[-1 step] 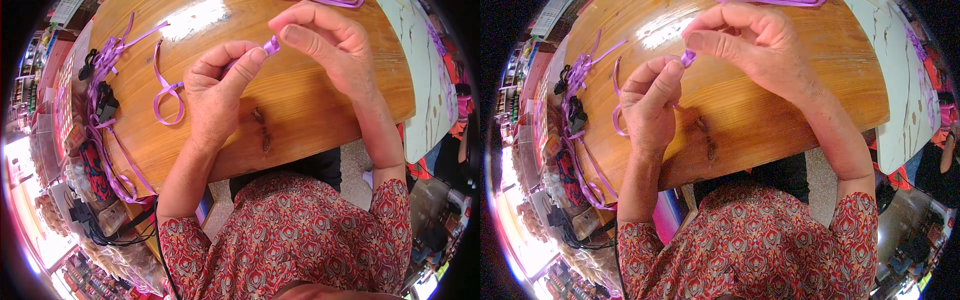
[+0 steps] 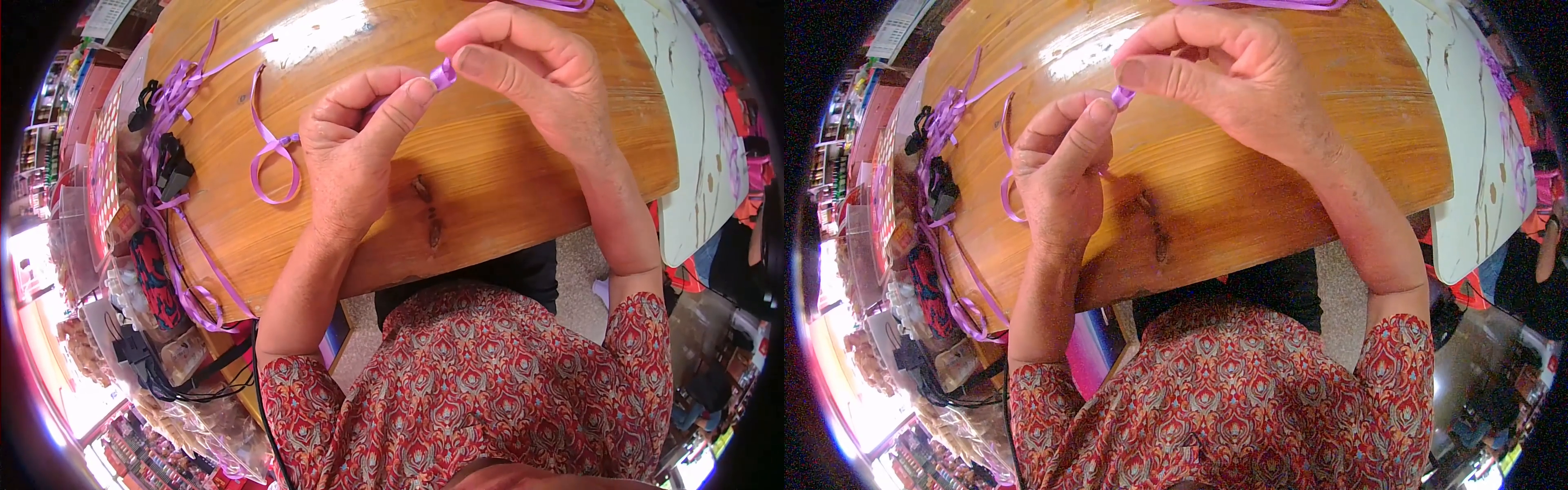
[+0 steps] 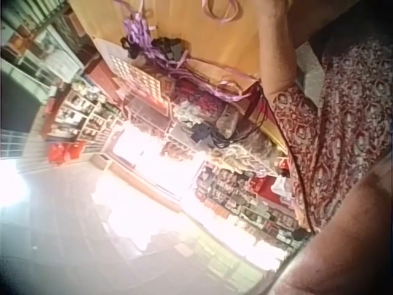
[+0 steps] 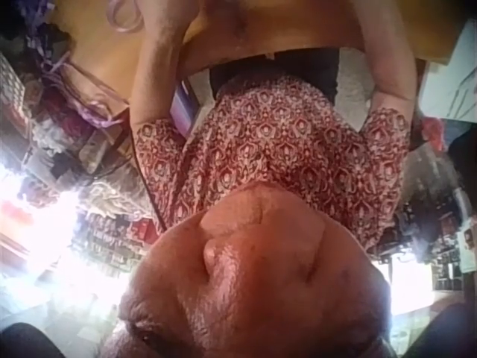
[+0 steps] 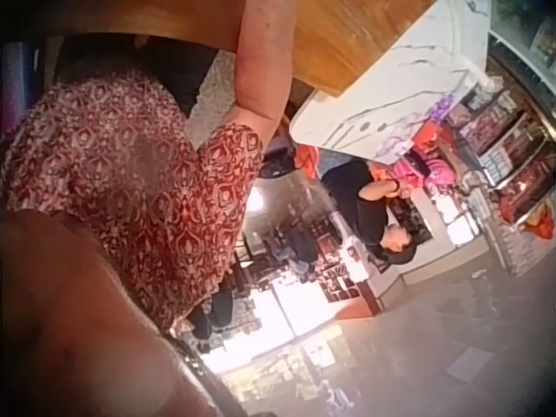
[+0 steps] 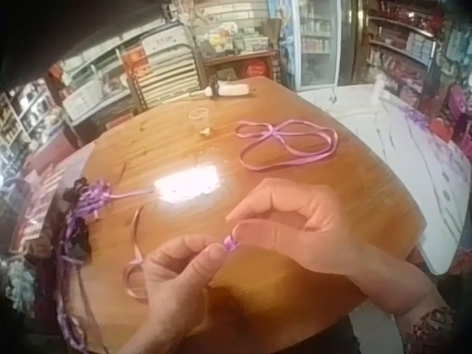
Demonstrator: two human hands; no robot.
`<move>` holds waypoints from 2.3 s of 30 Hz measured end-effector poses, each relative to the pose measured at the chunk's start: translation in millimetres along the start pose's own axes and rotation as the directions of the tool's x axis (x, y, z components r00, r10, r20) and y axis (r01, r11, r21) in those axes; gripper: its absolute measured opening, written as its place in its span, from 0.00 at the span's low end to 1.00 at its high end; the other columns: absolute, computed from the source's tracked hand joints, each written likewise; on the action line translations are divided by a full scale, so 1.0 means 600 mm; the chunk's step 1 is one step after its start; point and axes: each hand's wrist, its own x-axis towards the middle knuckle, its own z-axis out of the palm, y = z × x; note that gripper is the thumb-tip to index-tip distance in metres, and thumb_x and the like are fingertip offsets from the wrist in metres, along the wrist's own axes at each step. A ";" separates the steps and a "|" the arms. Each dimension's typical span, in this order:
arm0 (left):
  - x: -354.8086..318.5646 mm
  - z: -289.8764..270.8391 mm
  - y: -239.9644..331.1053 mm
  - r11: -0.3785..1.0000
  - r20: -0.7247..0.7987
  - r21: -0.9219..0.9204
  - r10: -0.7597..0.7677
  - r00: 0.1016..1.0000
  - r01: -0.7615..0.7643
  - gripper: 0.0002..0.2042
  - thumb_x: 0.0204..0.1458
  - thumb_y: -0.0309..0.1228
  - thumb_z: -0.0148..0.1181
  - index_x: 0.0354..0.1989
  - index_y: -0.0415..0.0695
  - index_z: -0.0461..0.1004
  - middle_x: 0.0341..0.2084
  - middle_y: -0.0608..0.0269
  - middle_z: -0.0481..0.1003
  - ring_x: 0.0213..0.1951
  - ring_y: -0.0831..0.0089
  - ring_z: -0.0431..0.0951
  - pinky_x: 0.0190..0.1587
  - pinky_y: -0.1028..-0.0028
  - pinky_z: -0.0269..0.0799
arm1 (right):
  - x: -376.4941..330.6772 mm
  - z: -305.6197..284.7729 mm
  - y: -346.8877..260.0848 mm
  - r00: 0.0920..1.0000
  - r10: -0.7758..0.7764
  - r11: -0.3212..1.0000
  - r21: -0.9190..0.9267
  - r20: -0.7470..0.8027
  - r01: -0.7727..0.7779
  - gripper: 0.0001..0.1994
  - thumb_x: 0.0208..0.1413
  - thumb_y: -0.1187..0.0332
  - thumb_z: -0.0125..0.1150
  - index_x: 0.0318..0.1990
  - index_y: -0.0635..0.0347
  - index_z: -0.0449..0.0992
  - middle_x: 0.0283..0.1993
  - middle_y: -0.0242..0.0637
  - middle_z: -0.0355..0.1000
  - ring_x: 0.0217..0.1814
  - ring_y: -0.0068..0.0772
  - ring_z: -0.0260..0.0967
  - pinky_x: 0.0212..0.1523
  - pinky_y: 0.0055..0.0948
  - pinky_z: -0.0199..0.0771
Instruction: The person ties knots in purple ribbons by hand, handling them one at a time and placing each onto a growing pile.
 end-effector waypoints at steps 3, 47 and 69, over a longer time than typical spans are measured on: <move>0.001 -0.004 -0.001 1.000 -0.006 0.004 -0.006 1.000 0.006 0.05 0.47 0.23 0.62 0.33 0.37 0.76 0.28 0.68 0.75 0.31 0.84 0.71 0.36 0.84 0.67 | -0.007 -0.002 0.004 0.996 -0.049 0.995 -0.084 0.073 0.055 0.03 0.51 0.76 0.58 0.34 0.64 0.75 0.32 0.32 0.72 0.37 0.21 0.68 0.40 0.18 0.66; 0.020 -0.019 0.027 0.962 -0.114 0.199 0.212 0.971 -0.187 0.06 0.47 0.28 0.63 0.29 0.40 0.77 0.16 0.75 0.69 0.16 0.90 0.61 0.14 0.85 0.54 | 0.024 -0.024 -0.077 0.890 0.456 0.527 -0.799 -0.021 -0.289 0.06 0.48 0.82 0.58 0.36 0.68 0.75 0.35 0.35 0.70 0.39 0.27 0.67 0.40 0.20 0.66; 0.019 -0.012 0.023 0.966 -0.106 0.232 0.145 0.984 -0.117 0.04 0.47 0.24 0.62 0.31 0.38 0.76 0.20 0.74 0.72 0.21 0.90 0.64 0.22 0.88 0.59 | 0.020 0.006 -0.067 0.897 0.441 0.562 -0.790 0.034 -0.247 0.17 0.38 0.78 0.64 0.41 0.61 0.77 0.28 0.33 0.69 0.31 0.29 0.67 0.33 0.21 0.67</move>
